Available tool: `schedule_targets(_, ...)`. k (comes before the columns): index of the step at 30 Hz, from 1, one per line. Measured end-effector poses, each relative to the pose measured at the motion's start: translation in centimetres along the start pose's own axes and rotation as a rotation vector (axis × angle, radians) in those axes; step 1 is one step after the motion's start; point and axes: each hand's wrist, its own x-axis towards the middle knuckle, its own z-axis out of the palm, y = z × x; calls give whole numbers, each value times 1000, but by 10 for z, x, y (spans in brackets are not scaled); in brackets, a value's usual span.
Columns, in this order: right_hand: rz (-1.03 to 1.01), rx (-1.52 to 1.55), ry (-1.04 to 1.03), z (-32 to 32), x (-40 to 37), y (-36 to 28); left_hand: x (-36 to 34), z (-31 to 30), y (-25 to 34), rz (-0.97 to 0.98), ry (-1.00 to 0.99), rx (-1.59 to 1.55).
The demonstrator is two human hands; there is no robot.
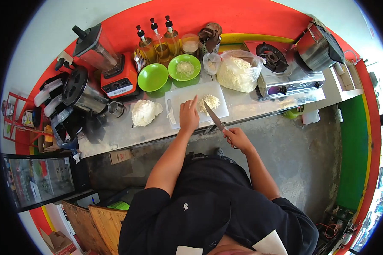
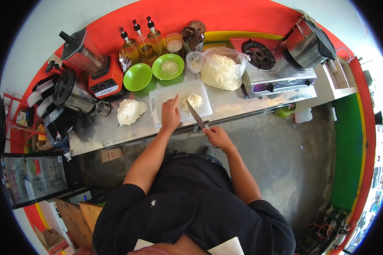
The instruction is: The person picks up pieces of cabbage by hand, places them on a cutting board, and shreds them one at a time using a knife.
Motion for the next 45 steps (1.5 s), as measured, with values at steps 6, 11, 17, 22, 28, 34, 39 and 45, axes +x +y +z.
schedule_targets(6, -4, 243, -16, 5, 3, -4, -27, 8, 8, 243, -92, 32)
schedule_targets(11, -7, 206, -2, -6, -8, -1, -11, 8, 14, 90, -113, 146)
schedule_targets(17, -24, 57, 55, -5, -8, 11, -7, 10, -18, 21, 11, 18)
schedule_targets(22, -235, -308, 135, 18, 20, 33, -38, 0, -33, -80, 28, -51)
schedule_targets(28, -469, -593, 243, 44, 41, 32, -43, 5, -34, -55, -9, -35)
schedule_targets(34, -354, -773, 210, 66, 50, 3, -29, 7, -37, -15, 89, 106)
schedule_targets(39, -375, -1033, 229, 84, 61, -10, -19, 8, -37, 26, 51, 130)
schedule_targets(45, -325, -1125, 240, 108, 69, -3, -20, 19, -32, -58, 104, 76)
